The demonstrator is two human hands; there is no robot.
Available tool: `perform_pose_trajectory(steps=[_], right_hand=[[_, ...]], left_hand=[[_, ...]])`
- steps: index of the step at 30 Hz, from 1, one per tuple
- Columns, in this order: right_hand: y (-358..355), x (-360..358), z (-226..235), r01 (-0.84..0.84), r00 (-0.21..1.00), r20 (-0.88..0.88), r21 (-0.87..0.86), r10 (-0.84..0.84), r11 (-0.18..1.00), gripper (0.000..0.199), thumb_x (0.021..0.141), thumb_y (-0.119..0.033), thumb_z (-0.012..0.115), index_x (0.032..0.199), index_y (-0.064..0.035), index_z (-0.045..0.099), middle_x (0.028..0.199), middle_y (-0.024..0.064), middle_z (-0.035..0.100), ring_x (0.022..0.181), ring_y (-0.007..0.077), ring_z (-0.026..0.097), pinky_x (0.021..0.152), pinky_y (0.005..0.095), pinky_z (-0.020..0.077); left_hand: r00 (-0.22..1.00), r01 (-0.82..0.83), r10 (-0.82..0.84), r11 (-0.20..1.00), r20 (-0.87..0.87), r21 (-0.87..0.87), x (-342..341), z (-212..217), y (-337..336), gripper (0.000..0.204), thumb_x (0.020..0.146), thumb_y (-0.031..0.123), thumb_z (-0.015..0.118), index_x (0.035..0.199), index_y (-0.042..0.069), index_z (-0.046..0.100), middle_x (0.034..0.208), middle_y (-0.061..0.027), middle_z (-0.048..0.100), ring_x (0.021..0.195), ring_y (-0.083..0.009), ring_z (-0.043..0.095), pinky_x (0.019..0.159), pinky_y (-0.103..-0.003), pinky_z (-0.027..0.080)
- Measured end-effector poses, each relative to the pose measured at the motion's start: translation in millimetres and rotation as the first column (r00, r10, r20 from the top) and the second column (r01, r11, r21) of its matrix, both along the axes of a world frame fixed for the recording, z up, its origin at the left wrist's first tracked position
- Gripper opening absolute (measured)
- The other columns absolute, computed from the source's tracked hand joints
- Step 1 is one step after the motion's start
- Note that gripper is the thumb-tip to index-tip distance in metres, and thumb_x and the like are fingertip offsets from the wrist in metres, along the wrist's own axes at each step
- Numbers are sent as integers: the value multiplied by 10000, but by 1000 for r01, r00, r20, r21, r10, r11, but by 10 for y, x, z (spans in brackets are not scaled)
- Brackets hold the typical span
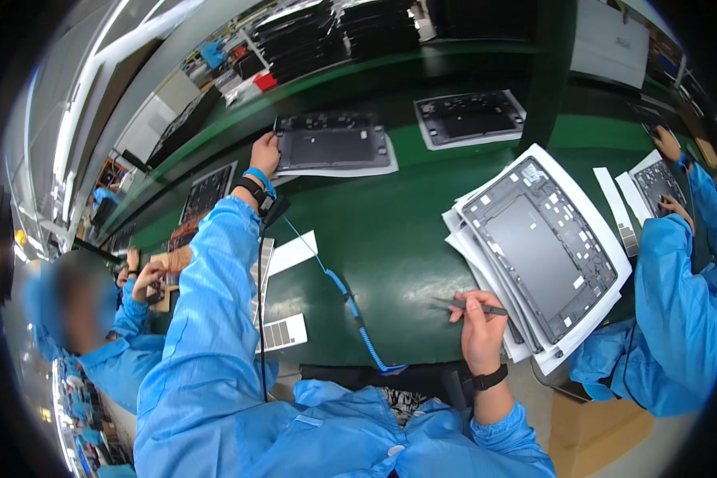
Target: Assembling electronic tablet components on a factory production line by applying adhesive or thermal pads and marking parts.
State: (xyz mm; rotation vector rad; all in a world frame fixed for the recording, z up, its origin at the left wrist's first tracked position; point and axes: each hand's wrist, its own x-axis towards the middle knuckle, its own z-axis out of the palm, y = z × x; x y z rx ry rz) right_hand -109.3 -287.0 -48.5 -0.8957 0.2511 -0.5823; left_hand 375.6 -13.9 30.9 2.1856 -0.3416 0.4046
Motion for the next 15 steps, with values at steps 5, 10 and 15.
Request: perform_pose_trajectory(steps=[5, 10, 15], right_hand=[[10, 2, 11, -35, 999, -32, 4, 35, 999, 142, 942, -91, 586, 994, 41, 589, 977, 182, 646, 674, 192, 602, 782, 366, 521], [17, -12, 40, -9, 996, -87, -42, 5, 999, 182, 936, -120, 601, 1002, 48, 576, 968, 179, 648, 665, 189, 598, 790, 376, 529], [-5, -4, -21, -24, 994, -108, -85, 15, 996, 181, 937, -114, 597, 1031, 35, 558, 1004, 203, 633, 673, 190, 594, 765, 359, 528]], left_hand=[[996, 75, -69, 989, -50, 126, 665, -283, 2, 391, 871, 12, 496, 1243, -72, 584, 1158, -261, 650, 1086, -358, 629, 953, -365, 463], [984, 59, -171, 545, 42, 837, 794, -547, -638, 355, 822, 137, 522, 1109, -44, 628, 1160, -257, 628, 1093, -400, 591, 1009, -410, 434], [999, -6, 24, 825, -25, 566, 792, -783, -1015, 341, 825, 137, 546, 1118, -31, 596, 1132, -237, 650, 1088, -422, 609, 939, -455, 486]])
